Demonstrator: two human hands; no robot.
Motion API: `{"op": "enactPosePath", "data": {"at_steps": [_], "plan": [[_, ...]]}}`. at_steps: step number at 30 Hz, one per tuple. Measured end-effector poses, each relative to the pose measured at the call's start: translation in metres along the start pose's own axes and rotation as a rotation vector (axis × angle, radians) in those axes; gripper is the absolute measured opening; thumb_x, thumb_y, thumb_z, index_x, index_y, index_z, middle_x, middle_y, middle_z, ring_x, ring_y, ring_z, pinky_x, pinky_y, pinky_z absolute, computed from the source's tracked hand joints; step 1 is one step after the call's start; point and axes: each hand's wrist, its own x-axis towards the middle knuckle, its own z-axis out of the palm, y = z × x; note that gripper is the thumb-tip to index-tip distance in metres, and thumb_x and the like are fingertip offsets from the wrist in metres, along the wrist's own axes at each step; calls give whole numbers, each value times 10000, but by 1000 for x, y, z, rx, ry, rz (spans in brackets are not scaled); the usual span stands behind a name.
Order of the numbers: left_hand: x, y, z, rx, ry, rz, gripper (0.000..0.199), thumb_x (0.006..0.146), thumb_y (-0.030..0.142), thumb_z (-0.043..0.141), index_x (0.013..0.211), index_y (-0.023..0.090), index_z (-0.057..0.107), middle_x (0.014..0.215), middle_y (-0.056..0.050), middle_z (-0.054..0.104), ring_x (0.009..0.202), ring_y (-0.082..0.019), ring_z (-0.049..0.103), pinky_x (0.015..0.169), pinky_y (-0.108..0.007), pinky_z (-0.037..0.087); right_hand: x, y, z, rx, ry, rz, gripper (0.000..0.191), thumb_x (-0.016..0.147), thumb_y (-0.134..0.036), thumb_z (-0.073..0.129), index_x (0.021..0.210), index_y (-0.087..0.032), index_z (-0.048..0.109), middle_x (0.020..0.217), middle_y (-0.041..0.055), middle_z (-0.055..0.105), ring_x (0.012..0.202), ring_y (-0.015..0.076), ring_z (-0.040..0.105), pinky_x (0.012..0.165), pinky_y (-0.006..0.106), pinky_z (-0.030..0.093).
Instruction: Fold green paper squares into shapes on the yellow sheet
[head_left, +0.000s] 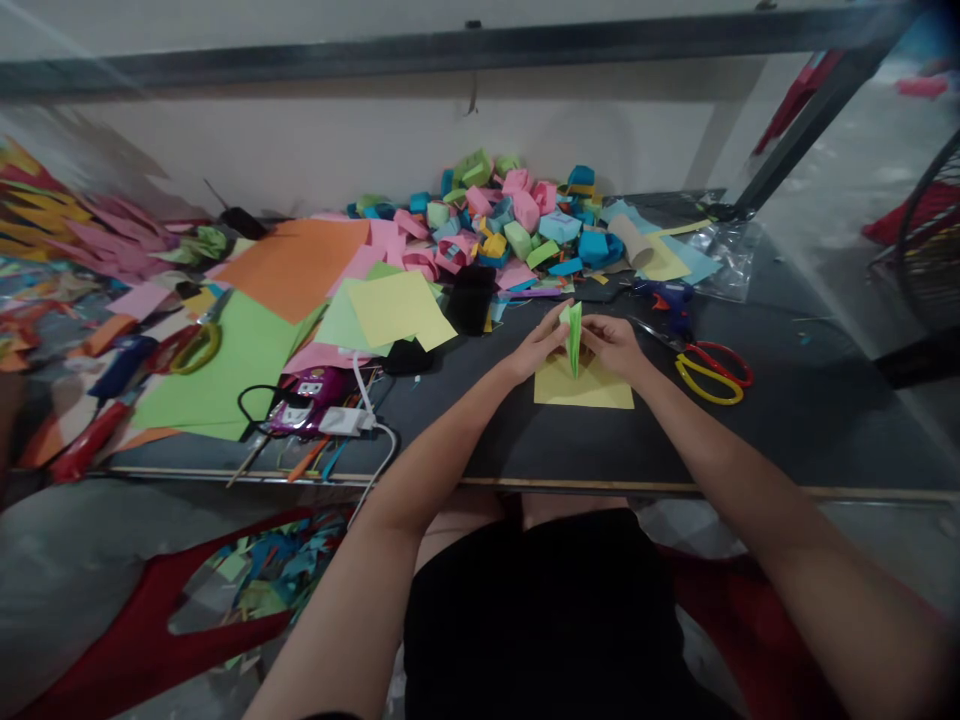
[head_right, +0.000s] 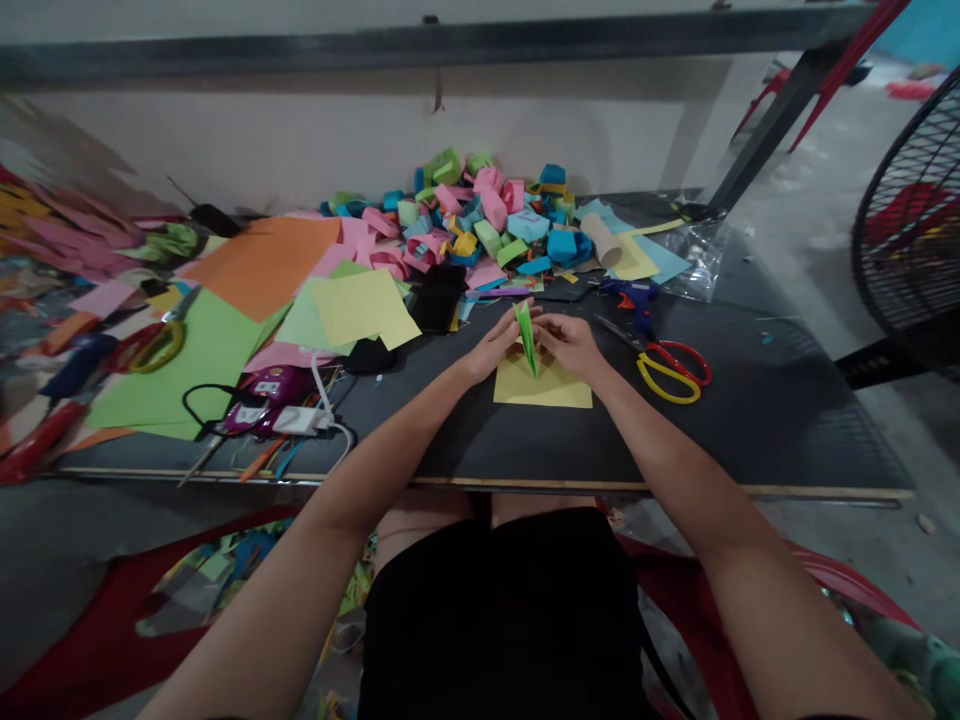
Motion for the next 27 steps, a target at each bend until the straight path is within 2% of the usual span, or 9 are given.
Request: {"op": "enactPosePath", "data": {"at_steps": [3,5,8,12,15,18,22,27], "plan": [[0,0,0,14,-46,31,925,793,686,777,1588,337,458,1553,-120,543,1451,-373,493,1137,-469,468,1,6,-1,-55,9,-2,607,719,-757,795,927,-186,787,753,63,742,630,177,671,565,300,530],[1,0,0,32,-40,57,966,736,617,854,1580,341,473,1621,-121,475,1517,-399,416,1199,-494,406,1,10,-2,-91,36,-19,599,707,-745,805,916,-184,794,788,74,764,649,178,675,593,309,540],[2,-1,2,15,10,58,933,687,510,911,1523,309,550,1617,-128,488,1500,-400,447,1210,-495,393,2,14,-2,-105,50,-60,565,683,-716,829,884,-189,796,831,79,784,694,193,698,658,334,569],[3,1,7,-161,90,21,704,712,404,886,1366,254,674,1440,-120,657,1341,-331,618,1115,-419,487,2,12,0,-127,88,-70,553,699,-718,812,844,-185,794,725,61,754,612,178,670,605,321,551],[3,10,8,-366,167,-40,589,774,361,800,1335,222,687,1228,-103,759,1055,-262,746,932,-367,576,0,7,1,-165,129,-75,540,739,-715,785,831,-183,792,685,55,735,570,162,653,579,304,536],[1,27,4,-568,282,-95,507,915,416,623,1377,208,650,1057,-76,786,832,-203,753,736,-303,587,-3,0,2,-195,138,-77,536,771,-724,750,783,-188,775,634,45,710,536,153,628,554,298,519],[-3,47,-1,-767,391,-64,613,1018,578,399,1432,170,595,940,-92,777,788,-205,747,693,-304,586,-4,-5,3,-213,151,-63,560,786,-756,714,720,-200,744,614,43,697,519,149,603,518,297,496],[-7,50,1,-863,320,-70,726,997,654,365,1468,137,559,912,-119,768,814,-239,756,680,-332,597,-4,-4,3,-208,145,-28,584,783,-770,695,728,-192,757,602,48,689,504,141,587,513,301,477]]}}
